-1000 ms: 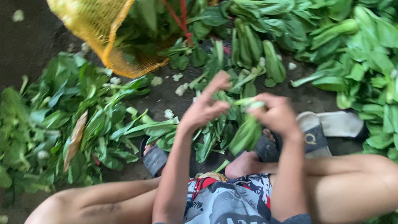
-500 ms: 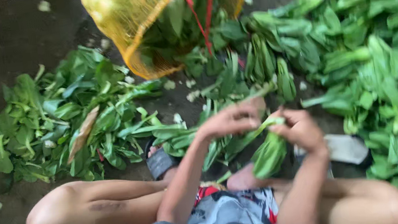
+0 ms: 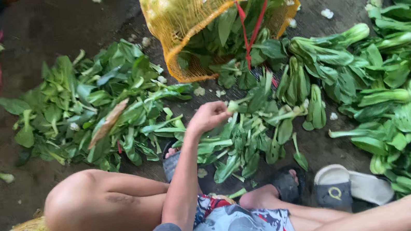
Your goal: The person sits on the floor among piles of leafy green vegetables and trims them one at a time, using a small knife to cut off the root ends and stripping outer leaves by hand. Trimmed heads are tossed aside while untrimmed vegetables are pulled from a large mesh sack.
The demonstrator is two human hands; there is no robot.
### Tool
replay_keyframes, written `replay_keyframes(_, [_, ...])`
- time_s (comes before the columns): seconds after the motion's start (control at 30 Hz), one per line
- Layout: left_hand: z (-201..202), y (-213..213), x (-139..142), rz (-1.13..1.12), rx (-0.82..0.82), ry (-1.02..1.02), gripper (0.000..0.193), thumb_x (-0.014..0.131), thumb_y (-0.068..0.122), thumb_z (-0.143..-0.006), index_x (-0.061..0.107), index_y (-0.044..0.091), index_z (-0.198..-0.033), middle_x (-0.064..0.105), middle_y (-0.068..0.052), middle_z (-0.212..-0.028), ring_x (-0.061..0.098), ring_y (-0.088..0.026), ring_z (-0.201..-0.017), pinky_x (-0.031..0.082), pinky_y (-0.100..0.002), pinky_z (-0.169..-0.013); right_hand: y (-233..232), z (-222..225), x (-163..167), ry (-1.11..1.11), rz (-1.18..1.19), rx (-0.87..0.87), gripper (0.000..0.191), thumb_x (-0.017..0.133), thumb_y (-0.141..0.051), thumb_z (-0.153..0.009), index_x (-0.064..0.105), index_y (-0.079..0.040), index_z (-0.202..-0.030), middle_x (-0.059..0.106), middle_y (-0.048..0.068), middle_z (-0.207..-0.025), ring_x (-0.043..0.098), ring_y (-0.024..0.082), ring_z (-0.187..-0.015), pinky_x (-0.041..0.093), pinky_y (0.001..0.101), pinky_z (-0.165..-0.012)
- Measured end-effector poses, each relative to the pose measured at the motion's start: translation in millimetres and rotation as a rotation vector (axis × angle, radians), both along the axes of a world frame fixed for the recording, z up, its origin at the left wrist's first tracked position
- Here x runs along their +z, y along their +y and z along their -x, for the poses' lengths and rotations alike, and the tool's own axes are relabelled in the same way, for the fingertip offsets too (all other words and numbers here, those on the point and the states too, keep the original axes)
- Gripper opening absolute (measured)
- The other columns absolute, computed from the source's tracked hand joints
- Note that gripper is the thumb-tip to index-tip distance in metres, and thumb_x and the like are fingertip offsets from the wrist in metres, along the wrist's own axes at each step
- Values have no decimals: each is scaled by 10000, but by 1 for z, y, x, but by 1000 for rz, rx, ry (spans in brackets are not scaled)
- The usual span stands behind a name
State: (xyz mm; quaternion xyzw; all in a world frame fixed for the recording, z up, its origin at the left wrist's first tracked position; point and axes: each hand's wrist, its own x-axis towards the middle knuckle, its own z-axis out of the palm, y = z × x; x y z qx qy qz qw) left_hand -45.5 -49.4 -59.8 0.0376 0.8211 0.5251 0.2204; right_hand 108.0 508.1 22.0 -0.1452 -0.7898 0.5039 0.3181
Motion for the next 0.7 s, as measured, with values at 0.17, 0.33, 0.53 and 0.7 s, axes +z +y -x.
replay_keyframes(0.17, [-61,117,1,166,-459,316,265,707,325,-848,751,91,-965,603,-133,-1376,546,-320,-1273,441,-561,-1041,-79,58,-26,-343,421,88,224,591,-227,-967,540,-168,-1177,628,105,-1204,580,341,-1086,509,579,-878])
replay_keyframes(0.33, [-141,149,-29,404,-634,345,407,645,197,-781,719,149,-1178,321,-91,-1633,140,-390,-1556,172,-807,-1078,-250,145,-91,-774,501,176,615,507,-563,-1081,481,-143,-1529,532,150,-1555,491,374,-1430,415,597,-1107])
replay_keyframes(0.53, [-137,111,-56,432,-165,312,570,584,296,-926,534,92,-1455,310,-169,-1628,198,-424,-1525,142,-720,-1168,-406,179,-77,-1106,-17,141,754,436,-458,-1028,255,62,-1543,343,325,-1491,460,409,-1284,375,551,-1080])
replay_keyframes(0.7, [-100,59,-57,441,462,177,588,602,324,-916,532,26,-1419,286,-244,-1601,272,-442,-1447,215,-652,-1143,-550,179,-68,-773,-252,901,314,587,-131,-863,781,-151,-1110,756,96,-1084,717,247,-992,570,391,-859])
